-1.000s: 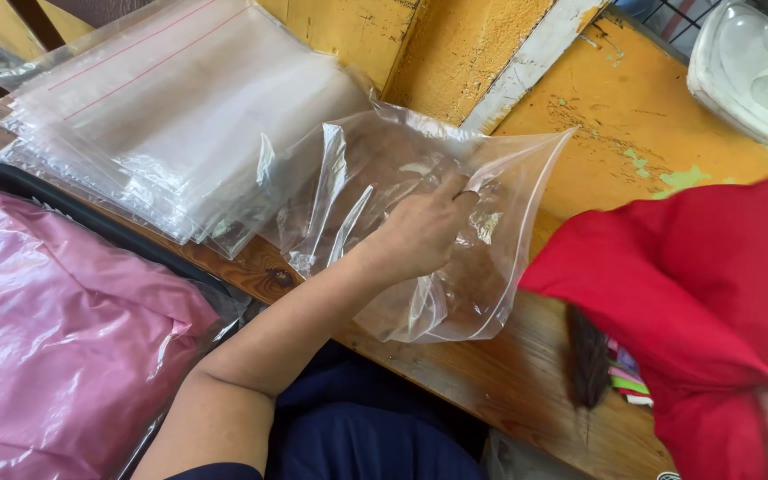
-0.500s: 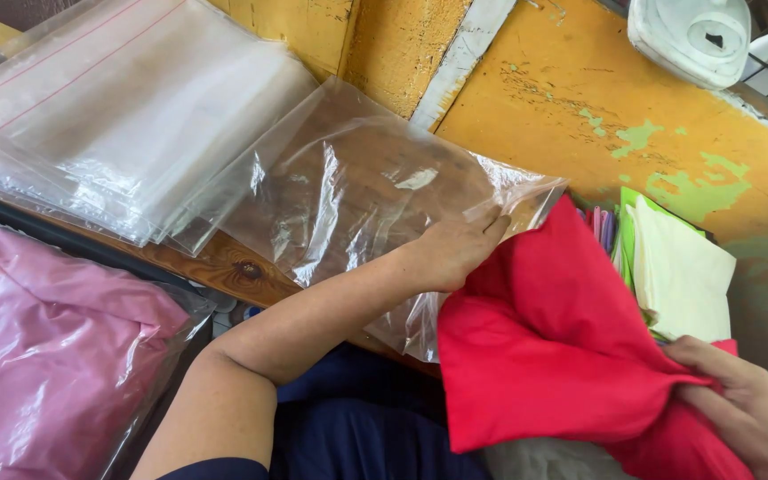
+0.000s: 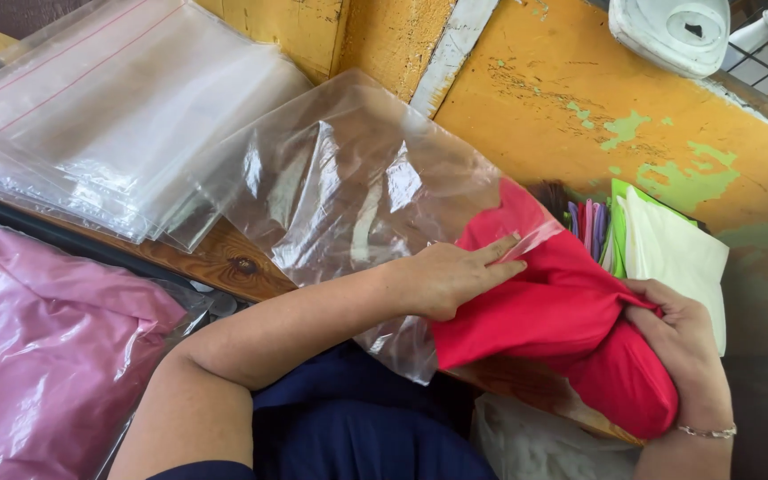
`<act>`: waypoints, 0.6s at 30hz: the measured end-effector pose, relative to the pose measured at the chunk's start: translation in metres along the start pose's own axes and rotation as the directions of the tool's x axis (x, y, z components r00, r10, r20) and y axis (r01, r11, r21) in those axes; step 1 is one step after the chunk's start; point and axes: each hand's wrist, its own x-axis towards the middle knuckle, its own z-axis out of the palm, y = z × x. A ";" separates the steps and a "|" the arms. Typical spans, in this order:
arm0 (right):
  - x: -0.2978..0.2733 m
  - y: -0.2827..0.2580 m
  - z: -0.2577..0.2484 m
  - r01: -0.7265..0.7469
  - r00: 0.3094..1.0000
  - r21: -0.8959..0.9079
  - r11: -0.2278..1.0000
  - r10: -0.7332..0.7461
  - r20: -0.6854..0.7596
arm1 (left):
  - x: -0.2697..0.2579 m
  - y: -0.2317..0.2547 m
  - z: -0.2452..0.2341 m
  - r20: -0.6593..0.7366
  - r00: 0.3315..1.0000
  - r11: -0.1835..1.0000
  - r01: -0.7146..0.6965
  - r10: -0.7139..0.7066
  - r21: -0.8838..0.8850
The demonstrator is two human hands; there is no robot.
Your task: Brushing a pillow with a duster to clean it before placing it into a clear plastic bag for packaging.
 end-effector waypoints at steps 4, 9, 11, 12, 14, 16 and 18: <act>0.018 0.034 0.027 0.083 0.981 -0.137 0.987 -0.105 -0.161 | -0.006 -0.003 -0.002 -0.037 0.999 0.995 0.004 -0.008 -0.099; 0.010 0.038 0.067 0.082 0.939 -0.644 0.761 -0.275 -0.205 | -0.010 -0.007 -0.004 -0.189 0.980 0.954 0.000 -0.059 -0.299; 0.008 0.027 0.073 0.032 0.950 -0.657 0.754 -0.227 -0.214 | -0.020 0.001 -0.014 -0.229 0.972 0.942 -0.022 -0.059 -0.334; 0.007 0.020 0.075 -0.019 0.959 -0.669 0.743 -0.177 -0.223 | -0.024 0.005 -0.019 -0.268 0.962 0.928 -0.044 -0.062 -0.371; 0.013 0.016 0.076 -0.052 0.966 -0.671 0.740 -0.133 -0.221 | -0.031 0.011 -0.023 -0.268 0.961 0.937 -0.033 -0.066 -0.349; 0.019 0.025 0.079 -0.085 0.973 -0.674 0.734 -0.086 -0.216 | -0.032 0.017 -0.015 -0.267 0.961 0.943 -0.020 -0.073 -0.331; 0.028 0.045 0.082 -0.133 0.976 -0.682 0.720 -0.024 -0.216 | -0.028 0.022 0.001 -0.356 0.930 0.915 -0.063 -0.092 -0.399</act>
